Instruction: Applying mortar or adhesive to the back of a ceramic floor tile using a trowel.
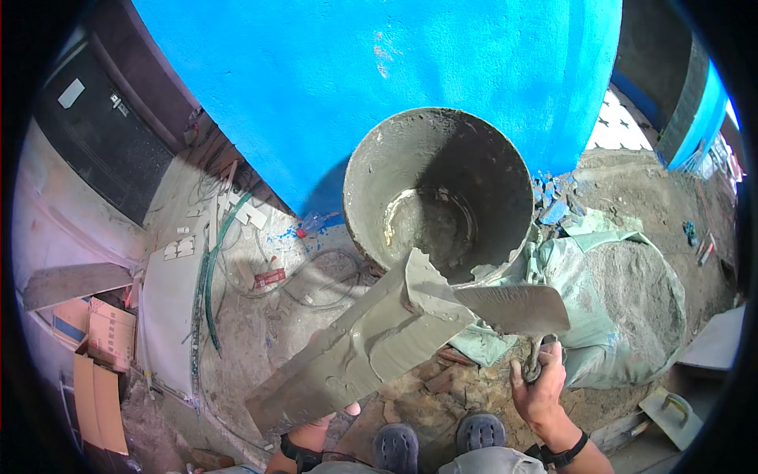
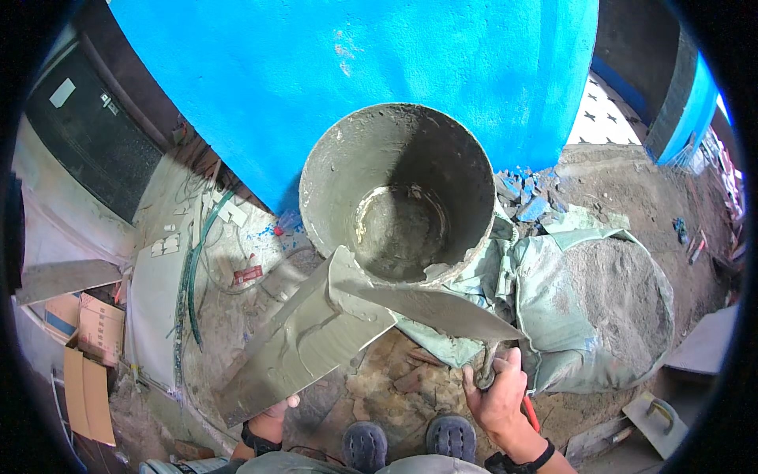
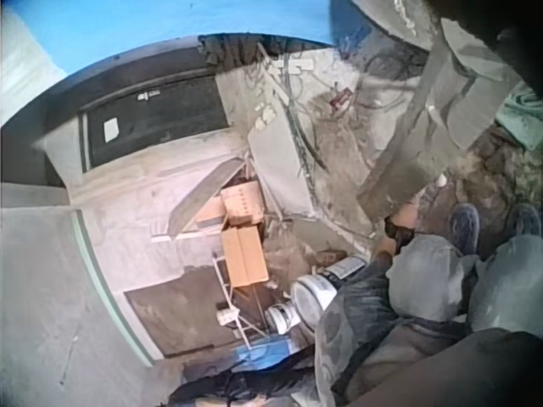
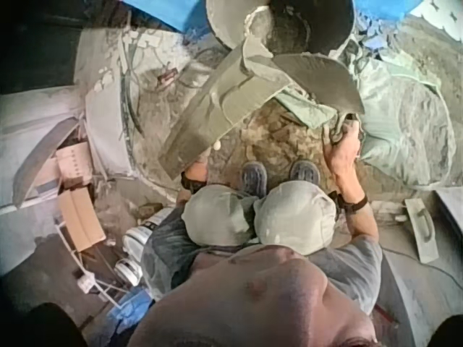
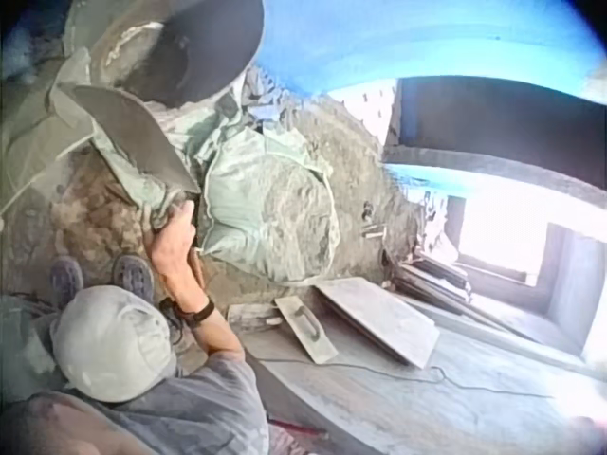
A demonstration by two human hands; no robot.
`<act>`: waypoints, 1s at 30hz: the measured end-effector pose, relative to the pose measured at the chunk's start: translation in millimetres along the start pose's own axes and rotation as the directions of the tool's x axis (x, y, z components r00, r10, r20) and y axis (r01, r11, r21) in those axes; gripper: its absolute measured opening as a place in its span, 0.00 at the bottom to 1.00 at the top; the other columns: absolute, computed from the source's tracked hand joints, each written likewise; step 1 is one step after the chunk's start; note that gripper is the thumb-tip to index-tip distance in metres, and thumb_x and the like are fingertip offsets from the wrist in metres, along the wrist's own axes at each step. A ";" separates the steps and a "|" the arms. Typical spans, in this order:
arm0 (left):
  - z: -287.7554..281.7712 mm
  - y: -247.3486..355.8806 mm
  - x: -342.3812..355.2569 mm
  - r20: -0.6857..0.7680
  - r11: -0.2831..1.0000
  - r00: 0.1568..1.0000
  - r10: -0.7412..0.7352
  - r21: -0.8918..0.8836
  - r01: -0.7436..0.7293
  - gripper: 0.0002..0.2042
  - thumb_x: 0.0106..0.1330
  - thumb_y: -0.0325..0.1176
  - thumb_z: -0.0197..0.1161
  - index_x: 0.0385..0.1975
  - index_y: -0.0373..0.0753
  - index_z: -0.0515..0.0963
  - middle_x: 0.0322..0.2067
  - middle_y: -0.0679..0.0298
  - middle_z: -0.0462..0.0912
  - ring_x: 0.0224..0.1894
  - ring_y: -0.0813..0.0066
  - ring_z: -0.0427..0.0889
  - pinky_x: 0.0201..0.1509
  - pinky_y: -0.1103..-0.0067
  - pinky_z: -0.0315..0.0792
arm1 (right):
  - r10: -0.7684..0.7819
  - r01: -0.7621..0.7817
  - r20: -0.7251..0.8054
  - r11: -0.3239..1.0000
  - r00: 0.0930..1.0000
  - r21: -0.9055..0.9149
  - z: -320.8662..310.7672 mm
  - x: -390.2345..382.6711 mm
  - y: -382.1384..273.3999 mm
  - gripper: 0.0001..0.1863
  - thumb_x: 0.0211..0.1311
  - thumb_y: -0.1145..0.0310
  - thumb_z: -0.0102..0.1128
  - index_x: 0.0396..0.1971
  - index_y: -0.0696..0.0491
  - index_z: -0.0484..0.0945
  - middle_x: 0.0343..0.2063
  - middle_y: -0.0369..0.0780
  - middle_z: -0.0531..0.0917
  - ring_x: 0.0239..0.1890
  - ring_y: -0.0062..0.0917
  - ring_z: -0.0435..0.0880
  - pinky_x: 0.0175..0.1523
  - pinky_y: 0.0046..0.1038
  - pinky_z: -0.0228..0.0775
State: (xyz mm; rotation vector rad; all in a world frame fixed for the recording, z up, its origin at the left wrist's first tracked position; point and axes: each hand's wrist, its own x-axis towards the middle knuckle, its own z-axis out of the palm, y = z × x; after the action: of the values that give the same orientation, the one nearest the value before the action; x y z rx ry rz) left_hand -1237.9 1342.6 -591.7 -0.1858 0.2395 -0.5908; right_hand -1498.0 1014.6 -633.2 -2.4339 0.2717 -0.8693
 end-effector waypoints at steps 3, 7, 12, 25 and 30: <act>0.9 -3.5 0.6 -0.002 0.999 1.000 -0.020 -0.033 0.020 0.47 0.74 0.65 0.51 0.83 0.38 0.47 0.83 0.49 0.48 0.84 0.40 0.45 0.76 0.28 0.40 | -0.029 0.029 -0.001 0.999 1.000 -0.025 7.0 -1.5 4.8 0.31 0.50 0.77 0.81 0.47 0.61 0.66 0.36 0.54 0.78 0.30 0.52 0.80 0.30 0.47 0.69; -1.3 -9.5 4.8 -0.009 0.995 0.998 -0.058 -0.084 0.057 0.47 0.75 0.64 0.51 0.83 0.38 0.47 0.83 0.50 0.48 0.84 0.40 0.45 0.77 0.28 0.39 | -0.016 0.015 -0.083 1.000 0.996 -0.022 22.9 4.7 5.7 0.30 0.51 0.76 0.82 0.47 0.60 0.68 0.35 0.54 0.78 0.29 0.50 0.78 0.28 0.47 0.67; 2.3 -21.1 5.8 -0.009 0.986 0.994 -0.106 -0.131 0.104 0.46 0.76 0.63 0.50 0.83 0.37 0.47 0.83 0.50 0.49 0.84 0.40 0.45 0.77 0.28 0.38 | -0.018 0.013 -0.055 0.996 0.998 -0.089 20.9 18.0 -4.5 0.28 0.54 0.73 0.82 0.46 0.62 0.69 0.35 0.53 0.76 0.26 0.47 0.77 0.26 0.43 0.67; 4.3 -11.9 -39.8 -0.018 0.961 0.998 -0.055 -0.273 0.048 0.43 0.78 0.61 0.49 0.83 0.36 0.48 0.83 0.50 0.49 0.84 0.40 0.44 0.78 0.29 0.34 | 0.481 -0.545 0.448 0.838 0.754 0.019 -54.4 59.3 -39.9 0.19 0.64 0.66 0.74 0.32 0.63 0.72 0.22 0.54 0.77 0.23 0.41 0.75 0.34 0.40 0.69; 8.0 -11.4 -61.6 0.047 0.940 0.999 0.005 -0.342 0.011 0.42 0.79 0.60 0.48 0.83 0.36 0.48 0.83 0.50 0.50 0.84 0.40 0.44 0.79 0.29 0.32 | 0.527 -0.537 0.419 0.837 0.739 -0.105 -80.8 4.5 -22.4 0.17 0.62 0.67 0.71 0.30 0.61 0.71 0.18 0.46 0.73 0.21 0.27 0.66 0.29 0.35 0.62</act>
State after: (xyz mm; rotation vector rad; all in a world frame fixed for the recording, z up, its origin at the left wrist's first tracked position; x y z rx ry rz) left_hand -1291.3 1369.3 -571.0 -0.5369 0.2953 -0.5441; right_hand -1545.7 997.9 -566.1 -2.2551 0.7383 -0.0657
